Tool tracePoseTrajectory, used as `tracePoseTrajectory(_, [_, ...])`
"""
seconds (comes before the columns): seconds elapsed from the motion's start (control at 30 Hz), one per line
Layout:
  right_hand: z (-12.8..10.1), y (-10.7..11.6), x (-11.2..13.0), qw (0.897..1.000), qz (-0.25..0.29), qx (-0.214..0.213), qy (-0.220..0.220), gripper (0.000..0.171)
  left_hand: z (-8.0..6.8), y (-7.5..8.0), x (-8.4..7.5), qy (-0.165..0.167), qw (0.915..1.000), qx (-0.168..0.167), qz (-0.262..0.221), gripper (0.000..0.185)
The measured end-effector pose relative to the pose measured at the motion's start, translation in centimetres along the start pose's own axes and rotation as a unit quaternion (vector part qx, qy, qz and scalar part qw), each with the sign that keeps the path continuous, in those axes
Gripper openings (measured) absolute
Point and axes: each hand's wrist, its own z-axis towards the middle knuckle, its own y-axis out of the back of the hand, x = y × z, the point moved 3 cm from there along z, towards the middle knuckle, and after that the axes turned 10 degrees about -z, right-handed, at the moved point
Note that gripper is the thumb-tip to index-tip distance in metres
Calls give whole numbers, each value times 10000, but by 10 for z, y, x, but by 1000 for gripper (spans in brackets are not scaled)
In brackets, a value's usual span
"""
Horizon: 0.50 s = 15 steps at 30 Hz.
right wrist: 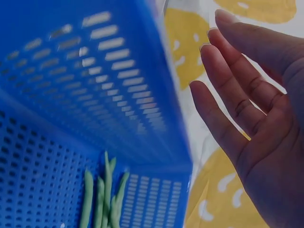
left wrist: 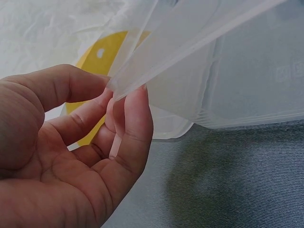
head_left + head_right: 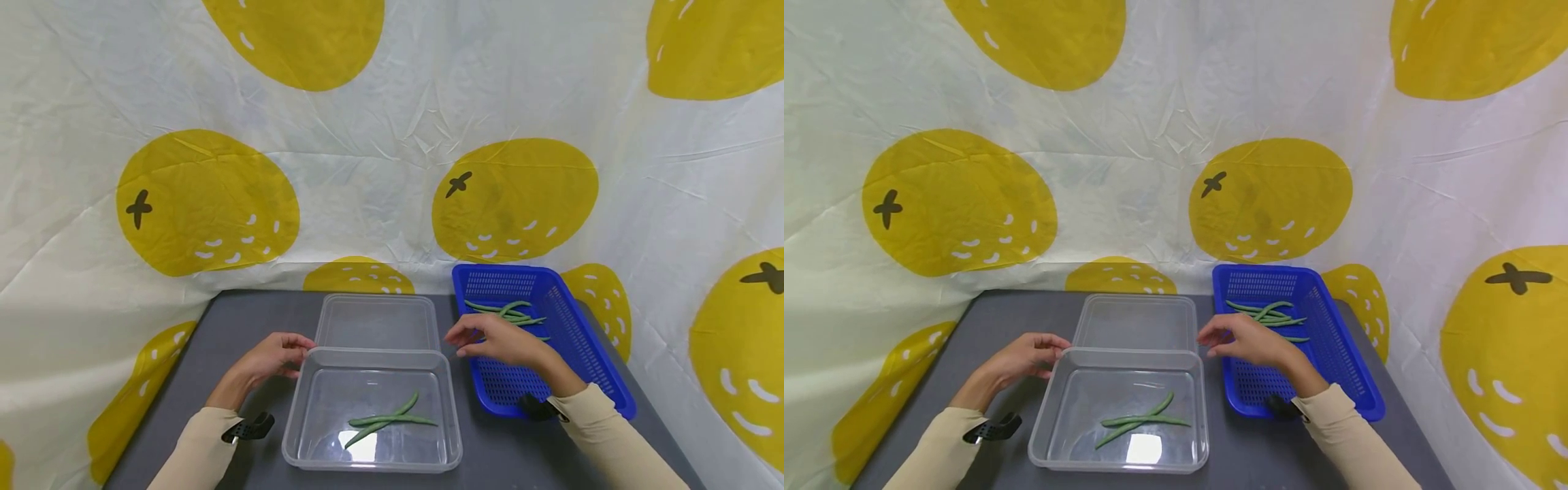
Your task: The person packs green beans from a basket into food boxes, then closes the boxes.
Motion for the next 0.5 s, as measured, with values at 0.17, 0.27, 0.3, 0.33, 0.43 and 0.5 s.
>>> tracePoseTrajectory(0.17, [-3,4,-14,9998,174,-29,-85,27,1,1,1,8,10000,-22,-2,34])
tracePoseTrajectory(0.27, [-4,6,-23,9998,127,-58,-104,27,1,1,1,12,10000,-21,0,34])
tracePoseTrajectory(0.3, [-5,7,-26,9999,95,-65,-126,26,0,1,1,17,10000,-19,-5,34])
tracePoseTrajectory(0.33, [-5,8,-28,9998,85,-74,-148,26,0,1,1,19,10000,-14,-6,34])
tracePoseTrajectory(0.43, [-7,11,-35,9997,42,-108,-224,26,0,1,0,23,10000,-9,16,34])
tracePoseTrajectory(0.5, [-8,12,-41,9994,9,-133,-307,27,0,1,0,50,10000,-15,11,34])
